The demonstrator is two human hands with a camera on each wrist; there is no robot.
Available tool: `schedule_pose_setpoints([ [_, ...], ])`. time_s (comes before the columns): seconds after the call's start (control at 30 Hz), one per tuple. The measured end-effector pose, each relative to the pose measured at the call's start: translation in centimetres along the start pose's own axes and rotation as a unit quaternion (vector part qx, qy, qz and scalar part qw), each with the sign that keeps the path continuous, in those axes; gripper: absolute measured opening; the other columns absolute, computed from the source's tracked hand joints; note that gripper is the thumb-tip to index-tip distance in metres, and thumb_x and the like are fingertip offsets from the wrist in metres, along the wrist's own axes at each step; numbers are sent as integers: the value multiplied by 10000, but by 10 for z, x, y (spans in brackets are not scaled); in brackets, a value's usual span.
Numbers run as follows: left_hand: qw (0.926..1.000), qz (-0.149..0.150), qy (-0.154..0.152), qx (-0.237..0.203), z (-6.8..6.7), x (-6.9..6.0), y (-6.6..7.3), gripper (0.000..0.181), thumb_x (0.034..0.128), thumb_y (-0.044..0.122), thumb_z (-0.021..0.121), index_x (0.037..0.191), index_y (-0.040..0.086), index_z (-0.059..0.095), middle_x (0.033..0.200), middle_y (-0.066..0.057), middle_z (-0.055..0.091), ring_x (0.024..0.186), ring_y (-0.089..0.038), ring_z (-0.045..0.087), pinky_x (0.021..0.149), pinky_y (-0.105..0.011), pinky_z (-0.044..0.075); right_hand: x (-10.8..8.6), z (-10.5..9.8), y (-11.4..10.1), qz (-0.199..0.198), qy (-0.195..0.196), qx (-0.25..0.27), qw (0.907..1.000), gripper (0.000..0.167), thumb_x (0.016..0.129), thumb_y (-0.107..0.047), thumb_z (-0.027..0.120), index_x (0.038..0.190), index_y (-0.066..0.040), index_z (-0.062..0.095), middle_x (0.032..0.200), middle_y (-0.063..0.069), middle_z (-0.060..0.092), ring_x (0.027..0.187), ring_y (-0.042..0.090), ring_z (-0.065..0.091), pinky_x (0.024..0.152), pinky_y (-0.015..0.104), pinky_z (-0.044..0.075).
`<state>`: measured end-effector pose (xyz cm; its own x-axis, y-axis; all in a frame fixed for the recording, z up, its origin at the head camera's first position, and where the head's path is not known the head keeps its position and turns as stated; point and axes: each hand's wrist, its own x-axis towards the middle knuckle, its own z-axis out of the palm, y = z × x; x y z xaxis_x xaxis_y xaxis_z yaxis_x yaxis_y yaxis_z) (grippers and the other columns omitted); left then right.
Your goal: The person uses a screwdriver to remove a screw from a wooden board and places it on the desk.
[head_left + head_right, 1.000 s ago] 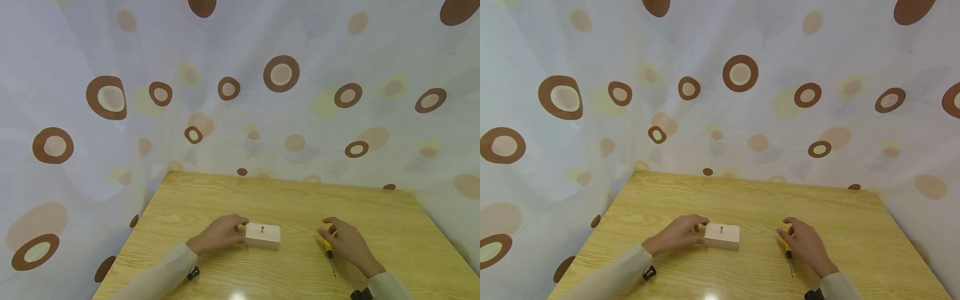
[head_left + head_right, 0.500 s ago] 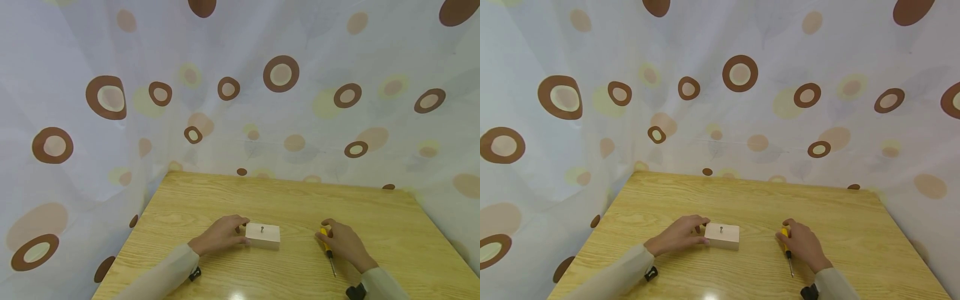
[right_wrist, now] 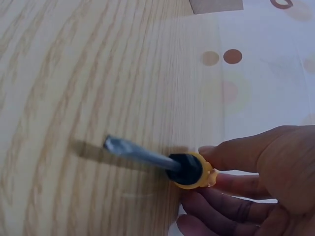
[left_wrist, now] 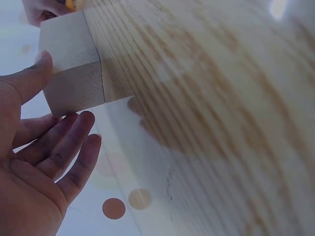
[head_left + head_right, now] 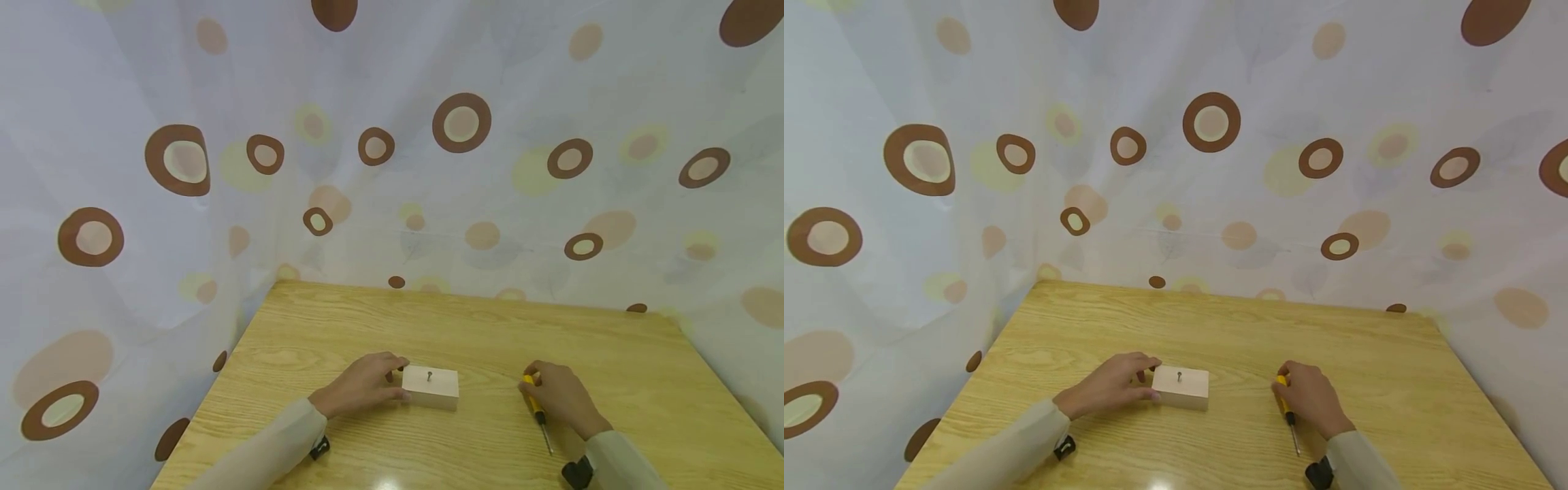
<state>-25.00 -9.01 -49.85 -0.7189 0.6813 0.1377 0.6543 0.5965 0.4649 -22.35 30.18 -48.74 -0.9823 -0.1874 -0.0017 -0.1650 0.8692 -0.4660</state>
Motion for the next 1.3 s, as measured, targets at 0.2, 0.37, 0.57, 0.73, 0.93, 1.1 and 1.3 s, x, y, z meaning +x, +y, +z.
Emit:
schedule_pose_setpoints([
  [0.2,10000,7,20,38,0,0,1,629,935,475,728,1418,91,604,1318,-27,657,965,-73,651,818,-208,538,3,-1,4,-56,43,112,9999,295,936,-161,747,1109,72,696,916,173,736,742,232,699,652,420,593],
  [0.37,9999,62,47,83,-1,0,3,594,934,445,741,1399,98,617,1310,-35,662,957,-73,653,814,-208,539,4,-3,8,54,10,328,9994,308,941,-176,750,1135,56,692,936,157,733,790,248,696,680,417,593],
  [0.57,9999,29,41,128,0,0,3,604,935,464,733,1398,93,619,1305,-39,665,957,-77,656,814,-213,543,5,-9,5,-18,52,548,9985,348,965,-176,731,1186,87,674,930,116,737,697,187,671,666,391,582],
  [0.73,9999,24,51,130,0,0,3,619,933,488,722,1398,93,618,1306,-39,663,966,-80,661,823,-218,546,5,-16,-1,-22,13,804,9968,397,985,-191,712,1240,106,647,925,89,737,620,141,656,633,347,569],
  [0.93,9999,14,0,130,0,0,4,641,932,485,722,1414,78,605,1325,-45,654,975,-90,665,826,-219,545,3,-23,-7,-16,64,1136,9935,424,1000,-234,703,1288,70,632,951,75,736,648,143,690,614,310,582],
  [1.1,10000,-17,-20,27,1,1,4,659,942,486,712,1429,58,590,1319,-44,656,975,-93,661,813,-216,545,4,-29,-13,-266,325,1086,9932,435,1001,-294,707,1285,30,647,923,38,730,663,147,686,600,307,575],
  [1.3,9999,-81,-25,-72,2,0,2,673,951,500,699,1448,64,572,1328,-35,651,981,-73,648,817,-220,544,4,-34,-24,-556,594,1011,9915,446,1006,-350,693,1288,-6,662,942,34,741,675,132,698,614,291,561],
])
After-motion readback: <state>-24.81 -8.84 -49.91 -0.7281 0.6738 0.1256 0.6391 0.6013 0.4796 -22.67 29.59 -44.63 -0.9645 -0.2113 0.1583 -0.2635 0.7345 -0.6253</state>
